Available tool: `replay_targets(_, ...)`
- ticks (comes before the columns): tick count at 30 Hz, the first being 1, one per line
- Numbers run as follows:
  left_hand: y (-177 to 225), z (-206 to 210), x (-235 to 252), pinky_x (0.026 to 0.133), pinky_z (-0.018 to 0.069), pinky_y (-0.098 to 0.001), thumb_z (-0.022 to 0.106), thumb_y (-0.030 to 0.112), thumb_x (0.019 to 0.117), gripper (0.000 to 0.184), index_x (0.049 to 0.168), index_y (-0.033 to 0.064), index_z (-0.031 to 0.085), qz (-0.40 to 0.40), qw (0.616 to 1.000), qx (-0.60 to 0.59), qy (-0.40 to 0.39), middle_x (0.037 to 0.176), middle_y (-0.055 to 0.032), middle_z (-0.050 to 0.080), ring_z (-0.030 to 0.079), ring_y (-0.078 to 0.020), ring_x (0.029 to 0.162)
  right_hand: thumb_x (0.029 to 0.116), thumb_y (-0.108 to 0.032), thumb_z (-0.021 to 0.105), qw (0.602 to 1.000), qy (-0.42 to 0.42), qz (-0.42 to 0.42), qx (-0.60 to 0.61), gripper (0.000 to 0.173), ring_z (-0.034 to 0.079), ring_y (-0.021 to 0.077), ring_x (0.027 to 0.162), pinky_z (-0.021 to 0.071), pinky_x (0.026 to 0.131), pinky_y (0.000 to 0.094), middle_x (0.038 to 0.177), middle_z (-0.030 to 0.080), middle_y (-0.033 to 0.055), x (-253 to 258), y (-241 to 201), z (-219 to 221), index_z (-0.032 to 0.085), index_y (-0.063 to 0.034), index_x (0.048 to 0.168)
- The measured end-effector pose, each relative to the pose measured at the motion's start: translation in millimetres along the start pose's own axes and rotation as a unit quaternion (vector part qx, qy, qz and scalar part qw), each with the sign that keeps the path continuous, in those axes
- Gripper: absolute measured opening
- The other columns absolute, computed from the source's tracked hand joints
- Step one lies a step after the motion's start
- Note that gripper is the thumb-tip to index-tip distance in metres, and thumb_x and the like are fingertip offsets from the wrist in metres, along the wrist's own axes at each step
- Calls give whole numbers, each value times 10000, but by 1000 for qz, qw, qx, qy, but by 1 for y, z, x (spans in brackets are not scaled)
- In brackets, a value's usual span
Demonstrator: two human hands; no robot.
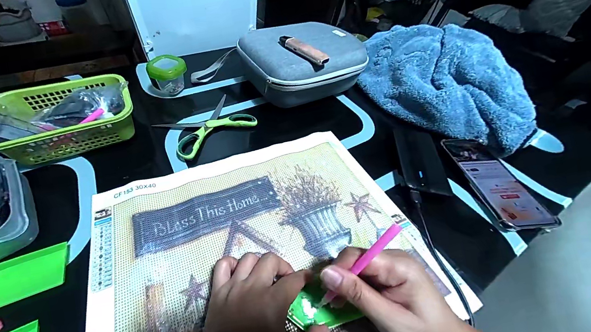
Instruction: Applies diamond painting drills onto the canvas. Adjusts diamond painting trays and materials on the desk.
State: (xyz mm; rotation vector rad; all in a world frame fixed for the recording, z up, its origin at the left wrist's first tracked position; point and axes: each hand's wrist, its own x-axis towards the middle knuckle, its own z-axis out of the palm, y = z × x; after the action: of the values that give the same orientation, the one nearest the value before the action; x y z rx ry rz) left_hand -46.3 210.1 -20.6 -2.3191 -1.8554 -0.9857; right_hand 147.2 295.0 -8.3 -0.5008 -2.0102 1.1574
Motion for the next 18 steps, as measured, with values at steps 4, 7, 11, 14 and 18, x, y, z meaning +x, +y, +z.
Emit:
replay_targets(4, 0, -3, -1, 821, 414, -423, 640, 605, 801, 443, 1088, 299, 783, -6, 1000, -14, -24, 930, 60, 697, 612, -134, 812, 1067, -212, 545, 985, 115, 116, 61, 262, 620, -21, 614, 499, 544, 125, 763, 709, -41, -3, 0, -24, 702, -109, 885)
replay_targets(7, 2, -10, 2, 839, 410, -456, 643, 608, 822, 468, 1119, 276, 785, -18, 998, -32, -56, 974, 28, 710, 626, -170, 855, 1063, -198, 526, 969, 183, 163, 40, 286, 595, -6, 547, 474, 504, 120, 708, 696, -31, -7, 10, -44, 689, -133, 837)
replay_targets(11, 4, -17, 3, 850, 406, -485, 661, 592, 837, 479, 1147, 249, 785, -32, 994, -49, -91, 1019, -12, 723, 634, -210, 891, 1064, -220, 542, 977, 172, 128, -14, 265, 595, -10, 572, 486, 529, 123, 713, 676, -50, -16, 15, -49, 677, -137, 852)
replay_targets(14, 5, -19, 5, 845, 401, -488, 684, 565, 832, 464, 1147, 241, 788, -36, 993, -54, -95, 1018, -21, 723, 631, -221, 887, 1064, -236, 548, 981, 156, 104, -37, 256, 605, -20, 599, 496, 543, 119, 733, 676, -61, -17, 16, -47, 685, -139, 870)
replay_targets(18, 5, -21, 5, 851, 391, -486, 697, 554, 827, 469, 1161, 237, 787, -40, 992, -56, -106, 1015, -24, 719, 624, -220, 890, 1064, -228, 545, 982, 157, 97, -32, 260, 601, -25, 597, 495, 547, 117, 732, 675, -63, -18, 16, -48, 686, -132, 869)
